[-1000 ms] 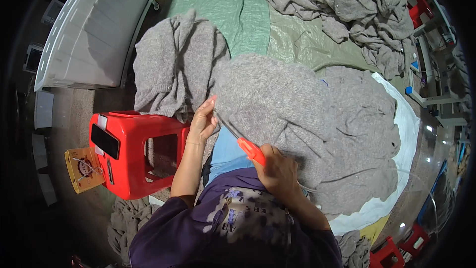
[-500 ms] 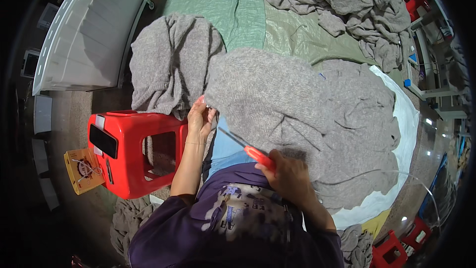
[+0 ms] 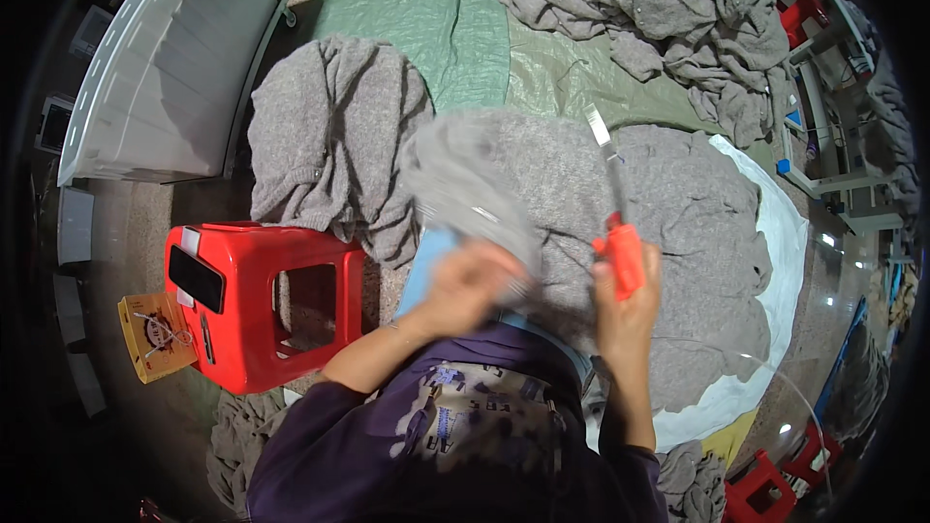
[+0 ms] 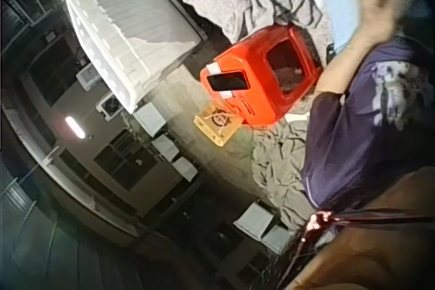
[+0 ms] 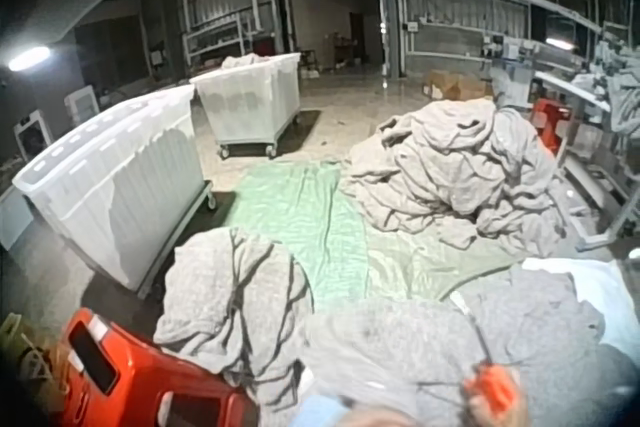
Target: Cutting pieces of gray fabric using scissors while sitting in a sewing production area.
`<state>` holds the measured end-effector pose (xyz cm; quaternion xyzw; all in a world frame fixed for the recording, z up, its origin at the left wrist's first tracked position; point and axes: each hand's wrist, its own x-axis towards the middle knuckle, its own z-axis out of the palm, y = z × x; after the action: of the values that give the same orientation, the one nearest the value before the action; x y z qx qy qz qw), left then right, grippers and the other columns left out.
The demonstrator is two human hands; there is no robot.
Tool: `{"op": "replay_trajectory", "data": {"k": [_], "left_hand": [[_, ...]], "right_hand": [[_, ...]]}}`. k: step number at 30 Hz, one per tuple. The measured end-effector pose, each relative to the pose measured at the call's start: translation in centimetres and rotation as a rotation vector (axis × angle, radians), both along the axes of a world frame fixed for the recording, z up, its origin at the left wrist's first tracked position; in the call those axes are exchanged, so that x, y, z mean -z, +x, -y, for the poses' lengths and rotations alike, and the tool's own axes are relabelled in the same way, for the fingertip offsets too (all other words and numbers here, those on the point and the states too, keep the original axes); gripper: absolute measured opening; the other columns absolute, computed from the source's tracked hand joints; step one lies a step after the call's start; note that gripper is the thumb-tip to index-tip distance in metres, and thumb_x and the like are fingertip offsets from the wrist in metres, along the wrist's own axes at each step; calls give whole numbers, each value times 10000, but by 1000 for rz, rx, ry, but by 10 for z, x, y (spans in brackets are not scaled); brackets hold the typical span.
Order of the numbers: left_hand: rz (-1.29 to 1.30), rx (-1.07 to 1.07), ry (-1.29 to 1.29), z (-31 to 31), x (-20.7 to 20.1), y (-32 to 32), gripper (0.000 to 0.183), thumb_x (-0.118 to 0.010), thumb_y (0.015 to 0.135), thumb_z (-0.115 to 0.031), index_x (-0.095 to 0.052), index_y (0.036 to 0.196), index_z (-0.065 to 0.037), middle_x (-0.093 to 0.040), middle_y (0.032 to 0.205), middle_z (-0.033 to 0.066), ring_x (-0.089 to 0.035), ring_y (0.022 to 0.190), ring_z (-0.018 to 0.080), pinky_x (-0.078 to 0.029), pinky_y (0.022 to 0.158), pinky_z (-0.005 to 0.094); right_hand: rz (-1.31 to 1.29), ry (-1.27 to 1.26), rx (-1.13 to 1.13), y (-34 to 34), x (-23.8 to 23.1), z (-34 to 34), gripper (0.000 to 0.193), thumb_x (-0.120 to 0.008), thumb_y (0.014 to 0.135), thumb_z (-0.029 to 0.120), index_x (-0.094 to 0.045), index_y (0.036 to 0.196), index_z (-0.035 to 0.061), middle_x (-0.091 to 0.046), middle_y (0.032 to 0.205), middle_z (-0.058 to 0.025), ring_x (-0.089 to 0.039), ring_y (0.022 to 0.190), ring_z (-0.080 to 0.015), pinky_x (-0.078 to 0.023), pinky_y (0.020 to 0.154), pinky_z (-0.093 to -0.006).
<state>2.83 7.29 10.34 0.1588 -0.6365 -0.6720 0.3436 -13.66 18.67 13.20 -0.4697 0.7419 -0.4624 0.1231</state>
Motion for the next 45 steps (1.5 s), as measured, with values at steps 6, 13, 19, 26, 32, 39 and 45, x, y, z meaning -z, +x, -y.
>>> {"op": "replay_trajectory", "data": {"k": [6, 13, 19, 26, 32, 39, 45], "left_hand": [[-105, 1229, -233, -93, 46, -55, 331, -553, 776, -61, -570, 1107, -54, -641, 928, 100, -595, 888, 251, -469, 787, 360], [369, 95, -326, -18, 54, -19, 229, -595, 759, -7, -617, 986, -21, -624, 954, 164, -577, 923, 353, -460, 806, 415], [328, -210, -388, 7, 73, -13, 469, -698, 750, -105, -491, 1154, 10, -450, 1278, 206, -504, 1058, 365, -420, 883, 404], [273, -267, -657, 10, 62, -65, 476, -747, 700, -155, -493, 1073, -4, -435, 1266, 224, -442, 1104, 395, -385, 928, 425], [54, -220, -147, 49, 75, -71, 317, -661, 787, -136, -532, 1056, -30, -543, 1076, 103, -516, 960, 202, -395, 884, 293], [218, 16, -992, 116, 17, -144, 432, -676, 724, -181, -582, 1133, -76, -588, 1130, 155, -535, 1069, 338, -382, 941, 416], [774, 534, -1194, 129, 5, -152, 347, -681, 676, -190, -616, 1011, -127, -673, 835, 117, -632, 858, 315, -432, 804, 434]], "right_hand": [[321, -108, 270, -2, -49, 8, 389, -575, 905, 121, -498, 1270, 11, -555, 1238, -106, -575, 966, -161, -469, 816, -315], [20, 134, 159, -8, 25, -3, 648, -745, 738, 149, -455, 1308, 42, -619, 1145, -138, -639, 956, -232, -492, 805, -296], [15, 14, 291, -17, 39, -13, 709, -763, 679, 52, -405, 1285, -34, -629, 1096, -124, -423, 551, -32, -386, 520, -195], [287, 46, 266, -35, 77, -39, 896, -801, 640, 134, -312, 1379, 2, -563, 1197, -102, -540, 970, -150, -430, 867, -267], [615, -88, 221, -42, 99, -62, 892, -758, 664, 20, -257, 1400, -26, -374, 1377, -83, -414, 1172, -115, -329, 971, -234], [334, -6, 136, -31, 34, -58, 512, -666, 684, 2, -538, 1180, -5, -536, 1195, -96, -561, 1006, -184, -430, 840, -271], [44, 363, 417, -47, 13, -85, 443, -601, 684, -13, -564, 1125, -2, -609, 1067, -141, -610, 984, -239, -468, 828, -325]]}}
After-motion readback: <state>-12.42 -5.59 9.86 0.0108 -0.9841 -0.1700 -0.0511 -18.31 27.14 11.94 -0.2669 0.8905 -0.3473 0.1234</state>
